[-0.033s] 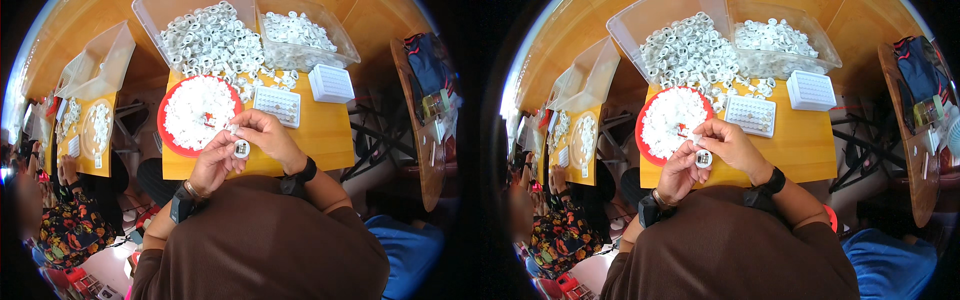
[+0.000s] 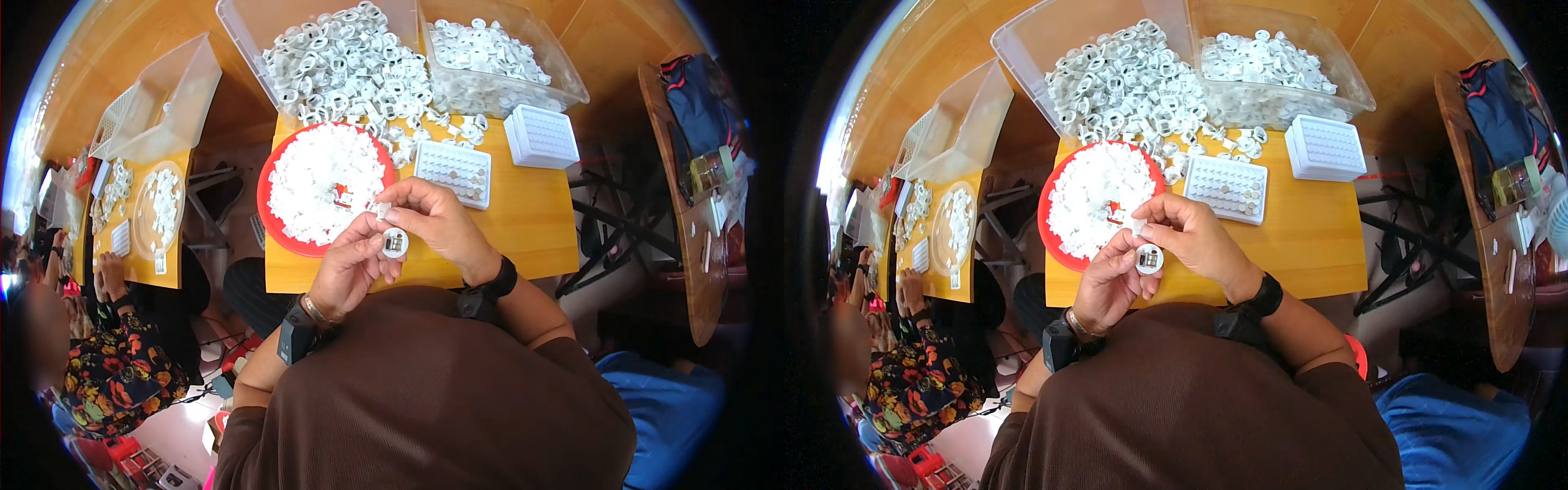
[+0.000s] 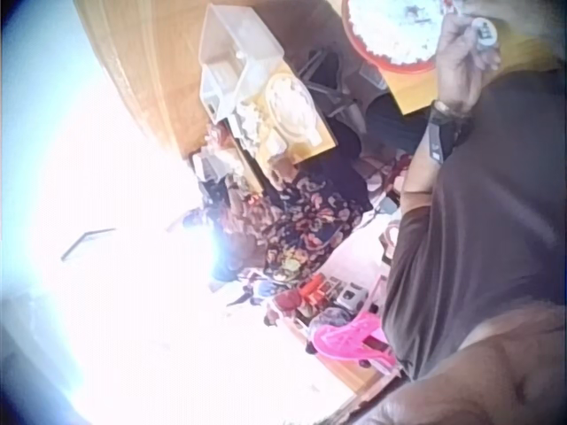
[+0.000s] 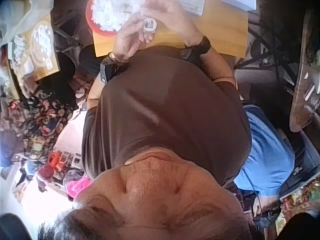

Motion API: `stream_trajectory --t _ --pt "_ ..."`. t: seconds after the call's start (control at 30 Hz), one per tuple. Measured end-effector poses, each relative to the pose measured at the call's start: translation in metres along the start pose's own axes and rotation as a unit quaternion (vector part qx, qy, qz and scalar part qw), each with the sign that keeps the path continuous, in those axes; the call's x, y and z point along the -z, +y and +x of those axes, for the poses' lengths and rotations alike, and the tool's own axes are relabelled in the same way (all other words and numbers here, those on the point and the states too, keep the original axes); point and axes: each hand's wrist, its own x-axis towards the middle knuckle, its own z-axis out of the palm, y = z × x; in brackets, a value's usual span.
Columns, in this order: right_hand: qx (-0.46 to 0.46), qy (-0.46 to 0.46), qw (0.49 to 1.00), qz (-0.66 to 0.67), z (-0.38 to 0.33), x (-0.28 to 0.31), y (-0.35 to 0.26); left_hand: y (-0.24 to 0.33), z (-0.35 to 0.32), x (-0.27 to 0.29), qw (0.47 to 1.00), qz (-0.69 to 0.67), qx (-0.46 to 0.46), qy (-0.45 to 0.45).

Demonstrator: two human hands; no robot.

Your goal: Assembling small plastic components at a workstation.

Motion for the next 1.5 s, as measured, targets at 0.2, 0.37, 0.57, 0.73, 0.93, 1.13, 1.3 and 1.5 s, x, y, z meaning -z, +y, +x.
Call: stream_trajectory --t 0.2,0.37,0.57,0.73,0.93,1.13,1.3,1.5 --pt "0.017 0.012 0.998 -0.063 0.002 0.003 -0.005 0.0 0.0 0.004 1.0 -0.002 0.003 0.003" --pt "-0.01 -0.029 0.994 -0.103 0.006 0.015 -0.009 0.005 -0.001 0.006 1.0 -0.003 -0.018 0.008" --pt "-0.028 -0.06 0.996 -0.051 0.005 0.003 -0.004 0.001 -0.002 0.007 1.0 -0.001 -0.023 -0.015" --pt "-0.036 -0.015 0.998 0.058 0.002 0.004 0.018 0.001 -0.004 0.004 0.999 -0.004 -0.032 -0.014" --pt "-0.051 -0.012 0.993 0.101 -0.002 -0.004 0.018 -0.001 -0.004 0.005 0.997 0.002 -0.072 0.016" --pt "-0.022 0.012 0.996 0.08 0.002 -0.005 0.018 -0.003 -0.002 0.007 0.997 0.0 -0.069 0.023" --pt "-0.005 0.04 0.996 0.08 0.004 0.001 0.009 -0.004 -0.002 0.007 0.997 0.014 -0.077 0.016" --pt "0.026 0.058 0.998 -0.014 0.001 0.004 -0.026 0.0 -0.001 0.006 0.996 0.014 -0.082 0.031"
